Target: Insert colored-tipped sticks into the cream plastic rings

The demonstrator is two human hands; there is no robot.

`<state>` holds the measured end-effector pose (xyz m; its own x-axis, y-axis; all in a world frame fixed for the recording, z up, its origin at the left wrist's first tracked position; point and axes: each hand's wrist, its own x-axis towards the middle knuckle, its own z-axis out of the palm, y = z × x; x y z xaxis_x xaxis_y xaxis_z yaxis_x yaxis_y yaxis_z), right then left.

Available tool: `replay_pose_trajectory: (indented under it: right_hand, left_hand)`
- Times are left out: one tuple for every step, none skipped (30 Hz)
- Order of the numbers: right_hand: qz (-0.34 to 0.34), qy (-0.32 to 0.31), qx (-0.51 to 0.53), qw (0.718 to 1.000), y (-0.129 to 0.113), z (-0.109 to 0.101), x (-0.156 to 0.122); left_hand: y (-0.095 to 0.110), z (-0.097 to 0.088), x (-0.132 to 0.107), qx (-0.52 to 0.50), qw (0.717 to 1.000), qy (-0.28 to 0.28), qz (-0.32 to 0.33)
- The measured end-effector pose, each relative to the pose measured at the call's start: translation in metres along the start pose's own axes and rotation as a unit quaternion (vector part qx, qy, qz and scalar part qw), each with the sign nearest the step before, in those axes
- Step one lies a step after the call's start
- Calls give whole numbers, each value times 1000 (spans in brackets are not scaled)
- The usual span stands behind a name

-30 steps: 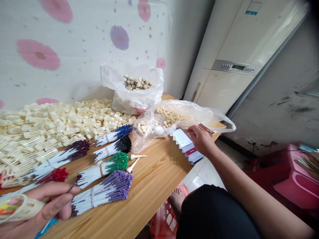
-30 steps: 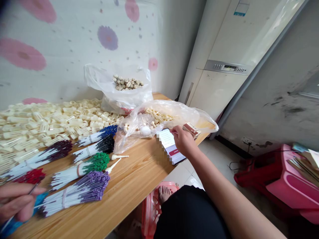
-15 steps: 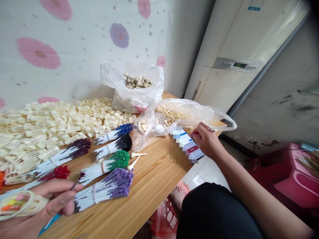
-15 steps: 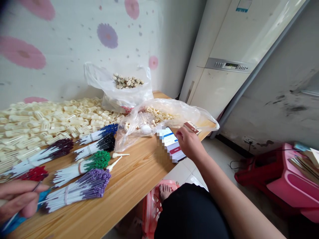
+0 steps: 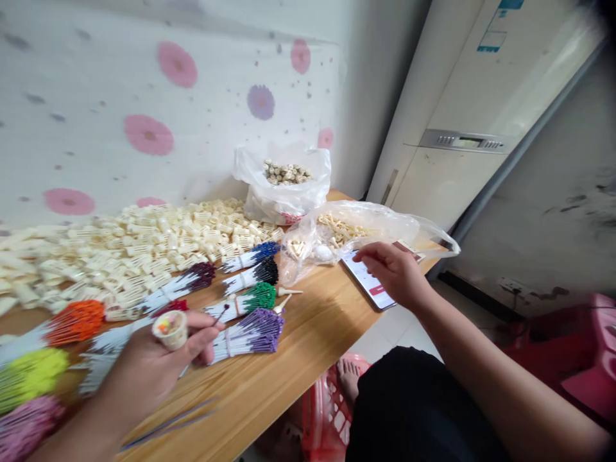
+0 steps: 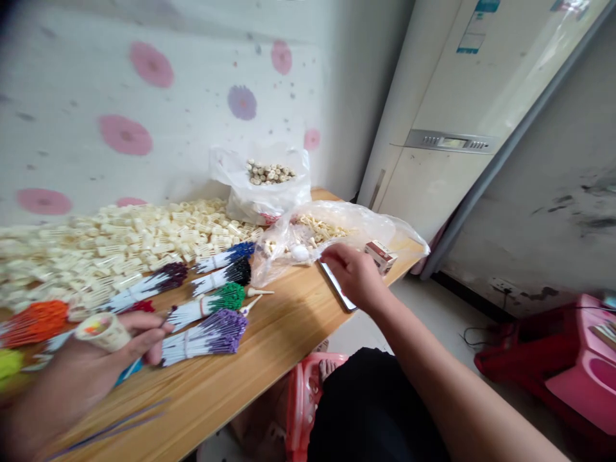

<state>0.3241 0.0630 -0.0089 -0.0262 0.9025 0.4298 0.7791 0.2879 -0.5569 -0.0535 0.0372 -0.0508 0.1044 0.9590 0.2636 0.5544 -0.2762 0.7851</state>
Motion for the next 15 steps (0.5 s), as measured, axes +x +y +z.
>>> replay_pose_trajectory:
  right_hand:
    - [-45,-36,37,998,-21,7,2]
    - [-94,-76,71,990,-43,16,3]
    - [-139,-110,103,979,-65,25,4]
    - [-175,-133,134,966,-85,36,4]
    - [-197,-149,161,956,-103,46,5]
    - [-209,-157,185,947,-118,57,4]
    - [-213,-159,205,942,-129,67,4]
    - [-211,-159,222,939,-138,76,3]
    - [-209,-159,236,936,-143,84,2]
    - [-208,-160,249,932,-146,91,1]
    - [-208,-164,260,929,-147,97,0]
    - [-205,-169,269,926,-147,102,-1]
    - [-197,-172,281,924,-147,105,-2]
    - [-182,-173,296,922,-146,108,-3]
    - [-159,-173,315,920,-146,110,-4]
  left_hand:
    - [14,3,8,-12,999,-28,-21]
    - [26,5,13,-31,998,-54,-27]
    - [34,6,17,-54,996,-62,-24]
    - [40,6,18,-79,995,-60,-27]
    - [43,6,17,-106,992,-59,-28]
    - [44,6,15,-140,988,-50,-34]
    - [43,6,13,-175,983,-44,-39]
    - [41,6,10,-208,977,-36,-39]
    - [38,6,8,-234,971,-31,-41]
    - [36,7,7,-258,965,-26,-43]
    - [34,8,6,-277,959,-23,-45]
    - [32,9,6,-291,955,-21,-45]
    - [31,10,6,-302,952,-18,-45]
    - [31,10,6,-310,950,-16,-43]
    - [32,10,7,-314,948,-14,-42]
